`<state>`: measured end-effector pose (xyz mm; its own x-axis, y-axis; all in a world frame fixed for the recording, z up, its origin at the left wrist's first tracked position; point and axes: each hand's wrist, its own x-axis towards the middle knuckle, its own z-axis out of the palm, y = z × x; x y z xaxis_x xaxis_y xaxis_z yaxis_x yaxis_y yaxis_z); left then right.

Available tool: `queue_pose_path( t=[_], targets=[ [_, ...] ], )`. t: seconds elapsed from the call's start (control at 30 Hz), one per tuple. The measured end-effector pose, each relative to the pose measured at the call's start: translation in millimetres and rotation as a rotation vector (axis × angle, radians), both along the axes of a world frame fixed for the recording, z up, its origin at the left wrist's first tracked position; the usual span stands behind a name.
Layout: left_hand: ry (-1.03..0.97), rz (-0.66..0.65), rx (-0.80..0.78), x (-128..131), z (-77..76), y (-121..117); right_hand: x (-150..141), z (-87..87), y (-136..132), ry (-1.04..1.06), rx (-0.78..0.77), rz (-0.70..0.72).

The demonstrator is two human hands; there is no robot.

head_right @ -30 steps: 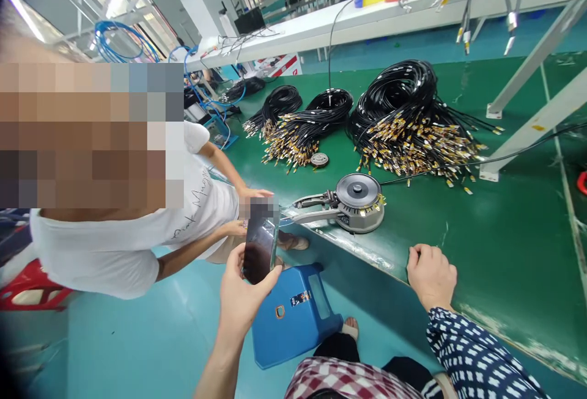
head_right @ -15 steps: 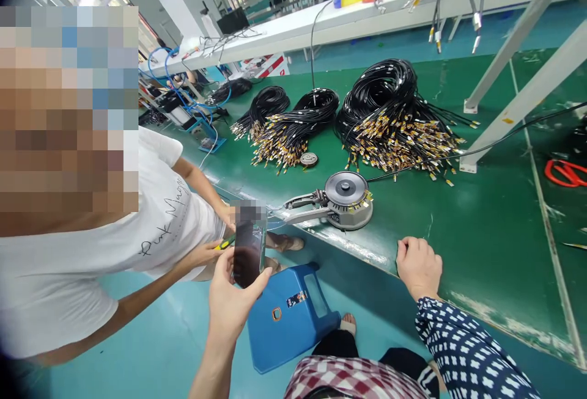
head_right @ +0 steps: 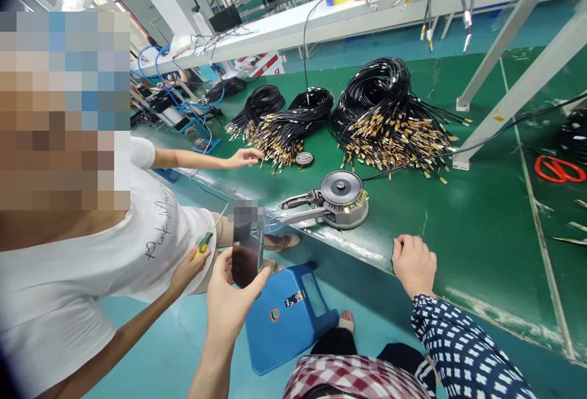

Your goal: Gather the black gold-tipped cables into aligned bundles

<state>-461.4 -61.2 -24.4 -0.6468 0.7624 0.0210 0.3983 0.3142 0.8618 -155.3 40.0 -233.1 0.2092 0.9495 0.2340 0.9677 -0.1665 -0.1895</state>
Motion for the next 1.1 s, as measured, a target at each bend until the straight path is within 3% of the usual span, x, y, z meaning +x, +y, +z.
queue_pose_path(
  t=[0.43, 0.73, 1.1],
  targets=[
    [0.048, -0.021, -0.054, 2.0, -0.2, 4.2, 1.4, -2.5, 0.8, 0.002, 0.018, 0.011],
    [0.062, 0.008, 0.018, 6.7, -6.0, 4.1, 0.7, 0.5, 0.7, 0.000, -0.001, 0.006],
    [0.049, 0.005, -0.002, 7.5, -6.4, 4.0, 2.1, -3.9, 0.6, -0.008, 0.035, 0.009]
  ],
)
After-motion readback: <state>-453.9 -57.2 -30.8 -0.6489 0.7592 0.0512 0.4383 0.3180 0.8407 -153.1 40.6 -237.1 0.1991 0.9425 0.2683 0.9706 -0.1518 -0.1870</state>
